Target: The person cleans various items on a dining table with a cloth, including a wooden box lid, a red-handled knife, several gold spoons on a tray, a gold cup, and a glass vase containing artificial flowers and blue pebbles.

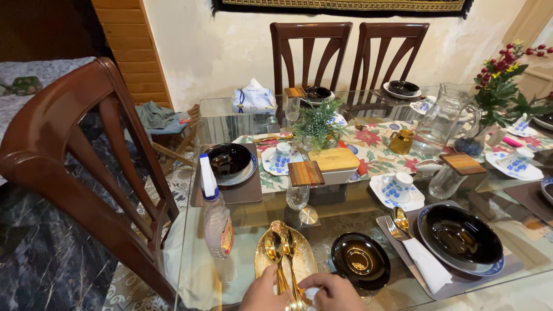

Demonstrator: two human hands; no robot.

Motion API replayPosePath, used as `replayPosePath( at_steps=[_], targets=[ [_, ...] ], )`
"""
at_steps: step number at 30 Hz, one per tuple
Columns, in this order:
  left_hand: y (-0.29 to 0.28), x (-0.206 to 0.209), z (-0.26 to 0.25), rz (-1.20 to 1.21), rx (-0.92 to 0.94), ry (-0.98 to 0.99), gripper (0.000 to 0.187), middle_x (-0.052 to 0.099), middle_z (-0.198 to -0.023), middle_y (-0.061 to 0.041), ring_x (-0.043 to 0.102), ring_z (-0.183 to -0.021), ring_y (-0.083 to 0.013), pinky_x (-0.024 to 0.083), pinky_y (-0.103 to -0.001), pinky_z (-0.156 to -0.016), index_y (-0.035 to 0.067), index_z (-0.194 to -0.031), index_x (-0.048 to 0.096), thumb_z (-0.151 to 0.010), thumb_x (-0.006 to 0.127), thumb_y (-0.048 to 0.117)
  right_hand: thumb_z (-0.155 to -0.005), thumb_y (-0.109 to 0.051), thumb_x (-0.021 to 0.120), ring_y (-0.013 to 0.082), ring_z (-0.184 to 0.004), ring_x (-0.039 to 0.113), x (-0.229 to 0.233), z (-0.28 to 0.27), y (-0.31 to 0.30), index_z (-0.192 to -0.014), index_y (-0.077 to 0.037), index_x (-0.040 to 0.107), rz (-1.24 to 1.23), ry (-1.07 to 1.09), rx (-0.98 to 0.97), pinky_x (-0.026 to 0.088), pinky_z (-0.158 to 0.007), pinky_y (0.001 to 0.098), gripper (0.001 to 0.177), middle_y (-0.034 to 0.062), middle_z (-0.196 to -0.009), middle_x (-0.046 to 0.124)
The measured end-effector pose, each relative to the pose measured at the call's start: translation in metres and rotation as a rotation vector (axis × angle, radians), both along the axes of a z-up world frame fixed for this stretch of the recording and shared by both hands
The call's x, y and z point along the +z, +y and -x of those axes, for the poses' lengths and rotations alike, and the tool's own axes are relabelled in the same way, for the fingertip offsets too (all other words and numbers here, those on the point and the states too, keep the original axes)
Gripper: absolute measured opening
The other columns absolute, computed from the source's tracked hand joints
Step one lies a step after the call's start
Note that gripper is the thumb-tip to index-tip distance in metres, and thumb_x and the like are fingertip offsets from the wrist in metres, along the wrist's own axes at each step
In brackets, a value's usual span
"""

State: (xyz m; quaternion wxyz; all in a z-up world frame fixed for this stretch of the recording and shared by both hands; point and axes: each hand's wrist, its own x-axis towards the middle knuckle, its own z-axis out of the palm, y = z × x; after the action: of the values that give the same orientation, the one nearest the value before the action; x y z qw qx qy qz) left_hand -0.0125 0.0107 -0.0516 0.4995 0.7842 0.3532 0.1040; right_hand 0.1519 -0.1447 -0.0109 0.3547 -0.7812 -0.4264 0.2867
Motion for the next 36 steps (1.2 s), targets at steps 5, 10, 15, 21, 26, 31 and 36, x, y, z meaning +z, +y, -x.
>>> replayPosePath(
  at_steps=[5,10,15,21,26,31,36],
  targets=[
    [0.005,-0.014,0.011,0.196,-0.028,0.043,0.072,0.076,-0.122,-0.013,0.073,-0.119,-0.0229,0.054,-0.034,-0.103,0.011,-0.144,0.049,-0.079,0.076,0.025,-0.083,0.005,0.044,0.0222,-0.084,0.077,0.000,0.005,0.001,-0.098,-0.009,0.084,-0.012,0.299,-0.228,0.064,-0.087,0.0340,0.045,0.0172,-0.087,0.074],
    [0.005,-0.008,0.014,0.145,-0.077,0.054,0.064,0.077,-0.118,-0.010,0.073,-0.120,-0.0187,0.055,-0.033,-0.103,0.011,-0.138,0.058,-0.079,0.077,0.028,-0.090,-0.020,0.046,0.0220,-0.098,0.077,0.031,0.010,-0.008,-0.106,-0.019,0.079,0.177,-0.033,-0.210,0.055,-0.097,0.0335,0.037,0.0119,-0.095,0.079],
    [0.021,0.029,0.033,-0.092,0.318,0.351,0.080,0.059,-0.139,-0.010,0.058,-0.133,-0.0237,0.047,-0.039,-0.113,0.011,-0.150,0.040,-0.081,0.075,0.029,-0.094,-0.035,0.052,0.0285,-0.107,0.074,0.060,0.010,-0.011,-0.124,-0.020,0.065,0.277,-0.178,-0.219,0.055,-0.099,0.0385,0.036,0.0137,-0.106,0.077],
    [0.027,0.031,0.040,-0.220,0.145,0.510,0.082,0.048,-0.146,-0.017,0.049,-0.137,-0.0286,0.042,-0.040,-0.113,0.007,-0.151,0.036,-0.085,0.078,0.029,-0.092,-0.039,0.062,0.0288,-0.109,0.075,0.013,-0.001,-0.009,-0.147,-0.027,0.042,0.507,-0.195,-0.106,0.054,-0.102,0.0397,0.060,0.0175,-0.107,0.077],
    [0.012,0.036,0.040,0.030,0.111,0.209,0.060,0.080,-0.113,-0.003,0.075,-0.114,-0.0156,0.053,-0.030,-0.104,0.021,-0.137,0.066,-0.078,0.076,0.024,-0.087,-0.040,0.077,0.0270,-0.102,0.075,-0.042,-0.013,-0.007,-0.143,-0.026,0.043,0.275,-0.183,-0.097,0.056,-0.093,0.0379,0.067,0.0138,-0.102,0.075],
    [0.033,0.000,0.041,-0.001,0.047,0.215,0.071,0.078,-0.115,-0.001,0.073,-0.115,-0.0148,0.052,-0.029,-0.106,0.018,-0.141,0.053,-0.076,0.081,0.020,-0.083,-0.023,0.077,0.0209,-0.087,0.079,-0.055,-0.020,-0.007,-0.139,-0.025,0.044,0.252,0.017,-0.088,0.058,-0.083,0.0340,0.066,0.0112,-0.088,0.077],
    [0.043,-0.013,0.040,-0.018,0.047,0.181,0.069,0.077,-0.115,-0.001,0.072,-0.118,-0.0150,0.050,-0.030,-0.109,0.021,-0.138,0.055,-0.074,0.080,0.020,-0.081,-0.020,0.078,0.0201,-0.081,0.077,-0.051,-0.009,-0.011,-0.139,-0.024,0.042,0.147,-0.020,-0.133,0.059,-0.077,0.0336,0.068,0.0096,-0.084,0.074]
  ],
)
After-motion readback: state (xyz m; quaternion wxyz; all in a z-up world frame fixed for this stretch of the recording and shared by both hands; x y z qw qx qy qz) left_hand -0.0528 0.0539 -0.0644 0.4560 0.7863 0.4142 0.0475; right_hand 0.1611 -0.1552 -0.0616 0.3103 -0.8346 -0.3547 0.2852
